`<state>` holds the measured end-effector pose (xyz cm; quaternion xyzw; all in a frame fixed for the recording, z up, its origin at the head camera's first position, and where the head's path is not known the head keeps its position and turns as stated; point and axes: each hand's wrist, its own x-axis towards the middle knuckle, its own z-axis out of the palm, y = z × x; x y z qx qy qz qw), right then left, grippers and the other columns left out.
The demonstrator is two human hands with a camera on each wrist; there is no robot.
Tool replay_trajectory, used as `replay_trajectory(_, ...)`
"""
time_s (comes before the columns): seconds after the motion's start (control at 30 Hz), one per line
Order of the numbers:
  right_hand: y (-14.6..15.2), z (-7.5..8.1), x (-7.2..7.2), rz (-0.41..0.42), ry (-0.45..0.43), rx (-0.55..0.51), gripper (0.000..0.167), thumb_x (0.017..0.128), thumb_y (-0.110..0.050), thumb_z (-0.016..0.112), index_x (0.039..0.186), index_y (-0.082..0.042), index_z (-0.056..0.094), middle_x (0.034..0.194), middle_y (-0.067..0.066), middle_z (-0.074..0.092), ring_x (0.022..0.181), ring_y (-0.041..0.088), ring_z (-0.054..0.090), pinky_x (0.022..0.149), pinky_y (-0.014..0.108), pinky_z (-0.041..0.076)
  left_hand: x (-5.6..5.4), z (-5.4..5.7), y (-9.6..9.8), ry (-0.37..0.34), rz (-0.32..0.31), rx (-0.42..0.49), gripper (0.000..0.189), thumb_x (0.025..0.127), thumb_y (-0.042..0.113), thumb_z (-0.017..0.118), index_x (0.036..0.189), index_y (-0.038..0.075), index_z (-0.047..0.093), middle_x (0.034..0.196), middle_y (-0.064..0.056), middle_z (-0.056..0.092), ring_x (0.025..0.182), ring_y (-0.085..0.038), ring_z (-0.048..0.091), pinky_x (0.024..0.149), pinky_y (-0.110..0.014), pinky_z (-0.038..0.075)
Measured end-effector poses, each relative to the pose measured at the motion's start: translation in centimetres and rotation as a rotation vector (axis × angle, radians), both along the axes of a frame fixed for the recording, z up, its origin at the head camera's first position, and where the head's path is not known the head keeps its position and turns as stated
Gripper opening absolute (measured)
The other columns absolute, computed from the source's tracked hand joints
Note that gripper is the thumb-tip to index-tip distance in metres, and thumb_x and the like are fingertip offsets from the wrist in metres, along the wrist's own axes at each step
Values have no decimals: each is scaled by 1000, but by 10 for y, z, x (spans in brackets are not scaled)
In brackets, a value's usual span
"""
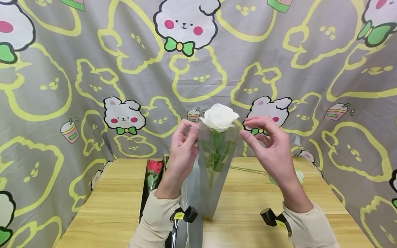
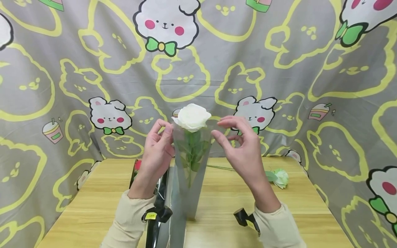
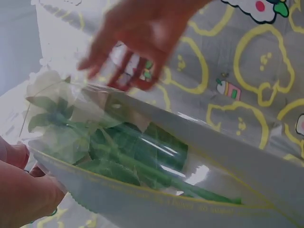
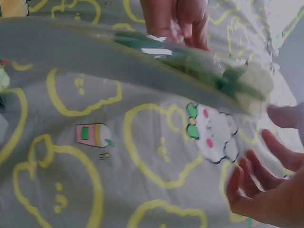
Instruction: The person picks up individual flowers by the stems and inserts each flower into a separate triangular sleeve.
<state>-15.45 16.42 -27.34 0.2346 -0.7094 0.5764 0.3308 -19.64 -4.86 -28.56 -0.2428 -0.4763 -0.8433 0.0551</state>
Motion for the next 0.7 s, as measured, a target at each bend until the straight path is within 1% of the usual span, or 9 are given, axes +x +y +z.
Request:
replay_trajectory(0.07,2,-5,-3,7,-86,8,14,94,1,73,107,5,70,115,8,65,109,18,61,85,21,54,-1,0,0,6,7,-5,20,109,6,47,94,16,56,72,5,38,64,-8,31,44,-19,19)
replay_trajectory(0.13,1,-8,-6,26,-137,10,11,95,-1,73,104,4,72,111,7,66,107,18,63,85,22,55,-1,0,1,14,27,-38,19,108,7,49,94,17,57,72,5,39,65,-9,34,46,-19,22)
replay_trajectory(0.27,-6,-8,-8,57,-109,-5,5,92,2,74,97,4,73,107,9,68,103,19,65,80,21,56,-2,-2,3,39,57,-131,14,108,10,52,98,17,58,80,3,47,71,-9,43,51,-20,31)
replay_trajectory(0.33,-9,-7,-8,64,-77,-14,5,91,4,74,96,3,73,105,11,68,99,20,67,78,22,57,-2,-3,4,38,20,-147,13,109,12,49,103,16,59,87,2,52,77,-10,48,53,-21,35)
replay_trajectory(0.4,-10,-6,-8,60,-60,-27,7,91,6,74,97,2,73,103,12,68,94,19,69,77,23,58,-3,-4,3,21,-59,-141,16,111,16,44,107,15,60,94,1,55,83,-10,51,58,-20,40)
replay_trajectory(0.47,-9,-6,-8,59,-62,-43,9,91,8,73,98,3,73,100,15,68,90,18,69,75,24,58,-4,-5,3,-10,-155,-132,23,113,21,39,109,14,61,101,0,57,91,-10,54,68,-22,47)
replay_trajectory(0.53,-8,-7,-7,54,-76,-51,9,91,9,72,98,3,72,98,16,68,85,18,69,72,25,59,-4,-7,2,-23,-213,-141,29,114,24,35,106,12,61,103,-1,57,95,-11,54,77,-24,49)
replay_trajectory(0.6,-7,-7,-6,48,-90,-49,7,92,9,71,98,4,72,97,16,68,81,18,69,69,27,59,-4,-8,2,-20,-223,-151,32,114,22,35,108,9,63,106,-2,58,99,-11,56,85,-26,50)
replay_trajectory(0.7,-6,-7,-5,25,-102,-43,6,93,7,70,97,4,72,93,8,69,76,18,69,67,28,60,-2,-8,3,12,-145,-165,31,113,15,38,106,1,65,102,-4,59,93,-12,57,81,-26,50)
